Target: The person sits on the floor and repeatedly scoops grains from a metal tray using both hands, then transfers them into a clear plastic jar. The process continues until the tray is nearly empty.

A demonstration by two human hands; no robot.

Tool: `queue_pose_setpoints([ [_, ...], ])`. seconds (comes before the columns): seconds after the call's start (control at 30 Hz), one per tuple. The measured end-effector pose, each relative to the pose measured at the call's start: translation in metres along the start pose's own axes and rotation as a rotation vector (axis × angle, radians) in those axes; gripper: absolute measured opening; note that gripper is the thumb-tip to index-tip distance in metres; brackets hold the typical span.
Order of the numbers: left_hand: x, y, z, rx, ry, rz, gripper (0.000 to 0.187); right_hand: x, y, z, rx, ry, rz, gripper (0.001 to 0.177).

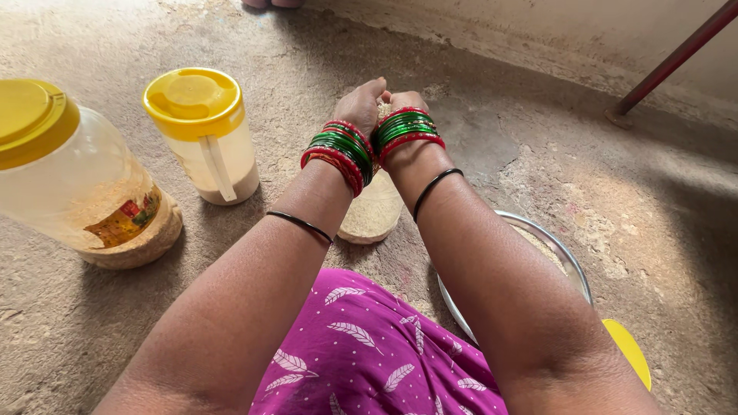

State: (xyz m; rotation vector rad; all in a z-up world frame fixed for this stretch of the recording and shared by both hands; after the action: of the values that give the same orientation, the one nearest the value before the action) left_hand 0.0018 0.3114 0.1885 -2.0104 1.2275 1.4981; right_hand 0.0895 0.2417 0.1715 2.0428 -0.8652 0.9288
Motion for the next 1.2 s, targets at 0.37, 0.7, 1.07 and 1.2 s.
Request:
queue_pose_setpoints([
  [0.37,-0.005,-0.013,-0.008,0.026,-0.055,0.154,0.058,-0.007,0.003,0.005,-0.038,-0.03,-0.015,0.032],
  [0.7,-0.003,-0.017,-0.007,0.092,-0.363,0.088,0.065,-0.018,-0.021,0.013,0.001,-0.081,0.027,0.032],
  [1.07,-0.007,0.022,-0.008,0.045,-0.278,0.097,0.056,-0.021,0.018,0.005,0.014,-0.223,0.072,0.032],
  [1.2,-0.002,0.016,-0.006,0.141,-0.57,-0.049,0.053,-0.013,0.043,-0.008,0.028,-0.28,0.103,0.032],
])
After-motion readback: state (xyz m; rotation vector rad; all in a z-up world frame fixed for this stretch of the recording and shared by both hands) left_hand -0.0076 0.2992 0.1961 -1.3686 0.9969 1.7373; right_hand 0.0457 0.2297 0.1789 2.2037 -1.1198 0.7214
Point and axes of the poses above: each hand's wrist, its own y-axis away from the middle knuckle, its own z-axis out of the back of the hand, x = y × z, the point moved 1 cm from there along -y, towards the middle knuckle, and after that the axes turned 3 degrees about -y, right-handed, at the moved point
